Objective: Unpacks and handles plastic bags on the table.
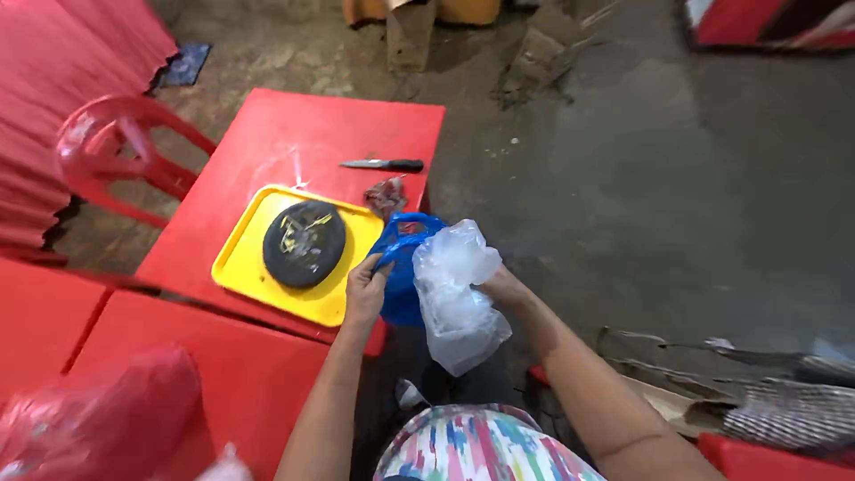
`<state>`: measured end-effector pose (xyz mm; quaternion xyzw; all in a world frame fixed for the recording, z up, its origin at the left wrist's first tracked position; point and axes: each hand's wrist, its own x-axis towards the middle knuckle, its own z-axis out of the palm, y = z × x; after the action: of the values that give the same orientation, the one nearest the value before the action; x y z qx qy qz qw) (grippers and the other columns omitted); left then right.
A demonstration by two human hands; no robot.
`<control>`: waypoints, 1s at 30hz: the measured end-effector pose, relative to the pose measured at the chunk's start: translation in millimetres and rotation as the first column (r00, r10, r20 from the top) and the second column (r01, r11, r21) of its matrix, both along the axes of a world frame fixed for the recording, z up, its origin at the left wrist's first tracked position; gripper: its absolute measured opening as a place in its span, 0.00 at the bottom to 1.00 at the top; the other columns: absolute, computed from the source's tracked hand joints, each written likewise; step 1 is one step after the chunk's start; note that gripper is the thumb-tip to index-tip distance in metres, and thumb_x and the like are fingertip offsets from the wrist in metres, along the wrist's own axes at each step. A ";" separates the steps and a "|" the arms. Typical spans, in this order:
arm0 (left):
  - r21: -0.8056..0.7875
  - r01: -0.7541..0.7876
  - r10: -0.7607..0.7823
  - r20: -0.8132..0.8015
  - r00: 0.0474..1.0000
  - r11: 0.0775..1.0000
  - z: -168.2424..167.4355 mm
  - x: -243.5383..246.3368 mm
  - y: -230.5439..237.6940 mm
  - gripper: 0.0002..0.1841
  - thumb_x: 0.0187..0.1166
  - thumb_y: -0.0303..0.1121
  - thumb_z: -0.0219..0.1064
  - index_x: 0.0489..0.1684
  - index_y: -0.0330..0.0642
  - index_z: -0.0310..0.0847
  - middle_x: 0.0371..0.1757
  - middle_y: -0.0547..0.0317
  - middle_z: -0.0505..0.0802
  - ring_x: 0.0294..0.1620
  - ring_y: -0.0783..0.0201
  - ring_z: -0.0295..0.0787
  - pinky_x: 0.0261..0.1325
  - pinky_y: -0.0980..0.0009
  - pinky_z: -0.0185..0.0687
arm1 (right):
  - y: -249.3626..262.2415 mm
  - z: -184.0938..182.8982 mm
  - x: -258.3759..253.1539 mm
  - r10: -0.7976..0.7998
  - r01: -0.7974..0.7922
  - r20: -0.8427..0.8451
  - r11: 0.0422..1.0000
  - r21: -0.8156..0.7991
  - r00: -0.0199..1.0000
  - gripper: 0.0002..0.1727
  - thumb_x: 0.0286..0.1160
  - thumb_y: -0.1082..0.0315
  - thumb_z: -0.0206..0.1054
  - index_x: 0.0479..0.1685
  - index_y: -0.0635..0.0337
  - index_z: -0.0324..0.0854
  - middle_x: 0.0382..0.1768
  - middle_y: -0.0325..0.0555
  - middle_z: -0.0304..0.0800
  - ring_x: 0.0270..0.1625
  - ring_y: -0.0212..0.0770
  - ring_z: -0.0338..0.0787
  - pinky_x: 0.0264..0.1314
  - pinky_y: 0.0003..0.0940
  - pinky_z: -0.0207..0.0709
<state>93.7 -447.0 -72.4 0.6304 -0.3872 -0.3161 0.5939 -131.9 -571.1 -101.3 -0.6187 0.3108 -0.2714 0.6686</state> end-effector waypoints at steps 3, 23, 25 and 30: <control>-0.062 0.198 -0.187 0.155 0.970 0.978 9.0 -34.5 -62.7 0.08 0.82 0.22 0.61 0.49 0.30 0.87 0.43 0.59 0.94 0.47 0.75 0.90 0.58 0.72 0.87 | -35.4 23.5 -46.5 -0.192 0.201 -0.096 0.975 0.092 0.977 0.25 0.59 0.81 0.71 0.60 0.68 0.73 0.44 0.30 0.87 0.47 0.13 0.86 0.54 0.14 0.81; 0.618 0.370 -0.707 0.488 0.512 0.694 -73.4 -256.3 -464.2 0.57 0.66 0.60 0.78 0.94 0.44 0.49 0.92 0.30 0.54 0.89 0.28 0.53 0.78 0.22 0.54 | -172.8 -34.6 -327.9 -0.466 0.459 -0.372 0.881 -0.113 0.803 0.17 0.88 0.74 0.53 0.62 0.85 0.74 0.52 0.71 0.85 0.53 0.40 0.86 0.59 0.24 0.77; 0.776 0.337 -0.844 0.458 0.279 0.533 -101.9 -270.3 -483.6 0.54 0.67 0.63 0.75 0.94 0.47 0.54 0.94 0.31 0.51 0.93 0.28 0.43 0.83 0.21 0.38 | -169.6 10.6 -341.0 -0.650 0.731 -0.370 0.669 0.136 0.663 0.21 0.94 0.74 0.42 0.72 0.85 0.66 0.65 0.76 0.79 0.64 0.45 0.85 0.67 0.26 0.75; 0.966 0.257 -0.995 0.008 -0.096 -0.016 -163.6 -304.5 -499.0 0.36 0.78 0.63 0.65 0.79 0.47 0.77 0.78 0.42 0.82 0.82 0.41 0.72 0.84 0.28 0.53 | -129.5 22.4 -355.4 -0.964 0.948 -0.065 0.238 0.210 0.256 0.19 0.91 0.64 0.49 0.66 0.67 0.79 0.52 0.47 0.89 0.54 0.29 0.87 0.59 0.24 0.82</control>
<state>-210.8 -946.0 -236.0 0.4959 -0.7165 -0.3884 -0.2996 -487.3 -700.6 -78.9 -0.2171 0.6230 -0.6118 0.4364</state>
